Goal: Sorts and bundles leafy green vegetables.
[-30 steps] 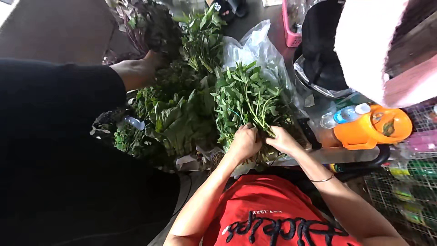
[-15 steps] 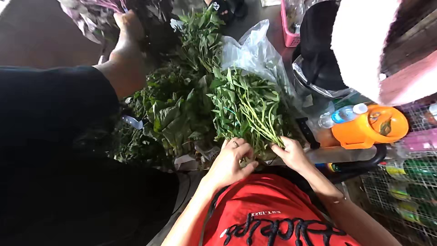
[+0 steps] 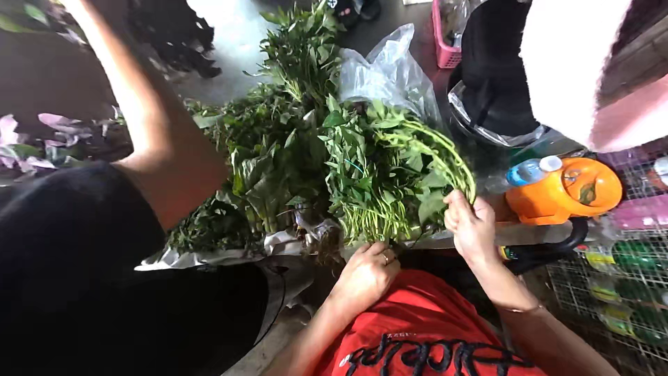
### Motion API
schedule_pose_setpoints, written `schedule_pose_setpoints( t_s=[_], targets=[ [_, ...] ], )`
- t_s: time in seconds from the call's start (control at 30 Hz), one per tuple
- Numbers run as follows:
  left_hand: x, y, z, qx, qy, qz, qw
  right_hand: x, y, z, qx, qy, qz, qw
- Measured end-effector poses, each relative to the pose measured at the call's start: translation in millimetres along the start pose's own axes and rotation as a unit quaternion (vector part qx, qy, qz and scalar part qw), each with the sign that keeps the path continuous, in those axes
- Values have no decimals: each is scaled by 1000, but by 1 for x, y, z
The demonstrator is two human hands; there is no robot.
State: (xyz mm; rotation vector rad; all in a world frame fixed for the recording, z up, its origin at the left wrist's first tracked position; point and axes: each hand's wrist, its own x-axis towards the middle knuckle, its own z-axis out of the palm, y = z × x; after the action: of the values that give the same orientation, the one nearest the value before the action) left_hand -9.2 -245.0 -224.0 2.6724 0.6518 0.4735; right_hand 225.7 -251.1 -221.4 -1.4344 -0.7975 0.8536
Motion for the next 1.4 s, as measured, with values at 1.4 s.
schedule_pose_setpoints(
  t_s=[1.4],
  targets=[
    [105,-41,-47,-593,254,-286,708,55,-103,61,-330,-323,-38,886]
  ],
)
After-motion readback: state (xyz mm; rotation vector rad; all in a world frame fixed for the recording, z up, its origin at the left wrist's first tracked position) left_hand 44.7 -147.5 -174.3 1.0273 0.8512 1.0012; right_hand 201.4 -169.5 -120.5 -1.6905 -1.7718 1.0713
